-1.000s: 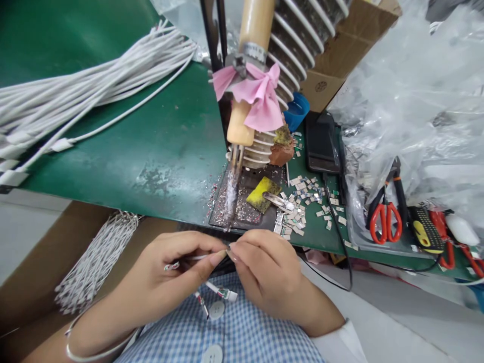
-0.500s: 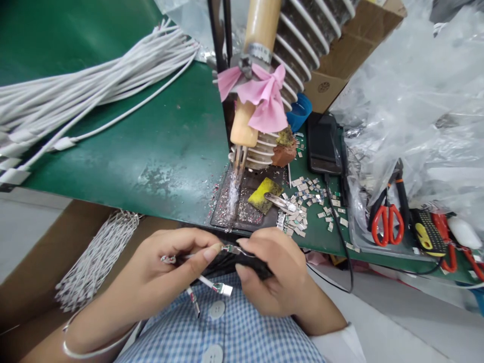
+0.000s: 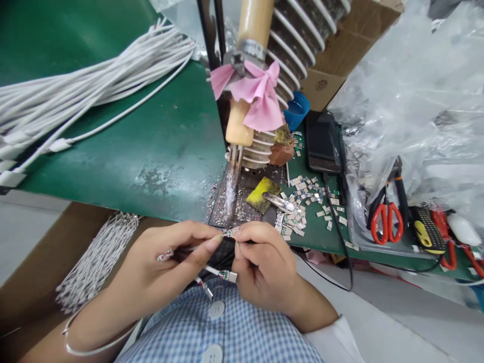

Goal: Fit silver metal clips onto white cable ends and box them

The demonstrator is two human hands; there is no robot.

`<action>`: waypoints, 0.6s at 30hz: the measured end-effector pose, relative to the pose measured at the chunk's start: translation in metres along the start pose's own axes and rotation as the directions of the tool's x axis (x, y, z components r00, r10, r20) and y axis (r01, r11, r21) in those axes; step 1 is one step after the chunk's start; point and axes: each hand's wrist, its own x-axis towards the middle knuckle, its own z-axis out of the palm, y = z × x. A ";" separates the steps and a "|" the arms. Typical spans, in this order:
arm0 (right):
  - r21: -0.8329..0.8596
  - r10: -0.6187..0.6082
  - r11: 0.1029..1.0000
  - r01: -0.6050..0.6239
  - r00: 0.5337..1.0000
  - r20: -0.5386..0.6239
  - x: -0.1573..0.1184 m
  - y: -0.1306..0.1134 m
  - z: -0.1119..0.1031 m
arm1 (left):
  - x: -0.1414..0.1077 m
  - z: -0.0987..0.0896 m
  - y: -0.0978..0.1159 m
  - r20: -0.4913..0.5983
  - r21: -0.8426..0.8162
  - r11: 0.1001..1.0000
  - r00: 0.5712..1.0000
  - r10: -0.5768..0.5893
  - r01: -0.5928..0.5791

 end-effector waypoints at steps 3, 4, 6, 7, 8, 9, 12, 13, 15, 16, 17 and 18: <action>0.006 -0.013 1.000 0.013 1.000 -0.012 0.002 0.001 0.000 | 0.001 0.000 0.000 -0.011 0.035 0.998 0.999 0.052 -0.051; 0.011 -0.021 1.000 0.021 1.000 -0.016 0.003 0.001 0.000 | 0.001 0.000 0.000 -0.011 0.043 0.997 0.998 0.063 -0.062; 0.013 -0.034 0.999 0.034 0.999 -0.024 0.004 0.001 0.000 | 0.001 0.001 0.000 -0.014 0.059 0.995 0.997 0.082 -0.081; 0.010 -0.036 0.999 0.037 0.999 -0.025 0.004 0.001 0.000 | 0.001 0.001 0.000 -0.016 0.066 0.994 0.996 0.087 -0.085; 0.007 -0.035 0.999 0.035 0.999 -0.026 0.005 0.001 0.000 | 0.001 0.001 0.000 -0.021 0.069 0.993 0.995 0.093 -0.091; 0.006 -0.030 1.000 0.030 0.999 -0.026 0.005 0.001 0.000 | 0.001 0.001 0.000 -0.025 0.069 0.993 0.995 0.099 -0.097; 0.013 -0.017 1.000 0.017 0.999 -0.035 0.005 0.001 0.000 | 0.001 0.001 0.000 -0.039 0.061 0.992 0.992 0.117 -0.114; 0.016 -0.016 1.000 0.017 0.999 -0.039 0.005 0.001 0.000 | 0.001 0.001 0.000 -0.043 0.063 0.991 0.992 0.120 -0.117; 0.020 -0.013 1.000 0.014 0.999 -0.045 0.006 0.000 0.001 | 0.002 0.000 0.000 -0.046 0.071 0.990 0.991 0.123 -0.120; 0.020 -0.010 1.000 0.011 0.999 -0.043 0.006 0.000 0.001 | 0.002 0.000 0.000 -0.046 0.072 0.990 0.991 0.124 -0.121; 0.019 -0.009 1.000 0.010 0.999 -0.041 0.006 0.000 0.001 | 0.002 0.000 0.000 -0.048 0.074 0.990 0.991 0.125 -0.121; 0.017 -0.010 1.000 0.011 0.999 -0.037 0.006 0.000 0.001 | 0.002 0.000 0.001 -0.051 0.074 0.990 0.991 0.126 -0.122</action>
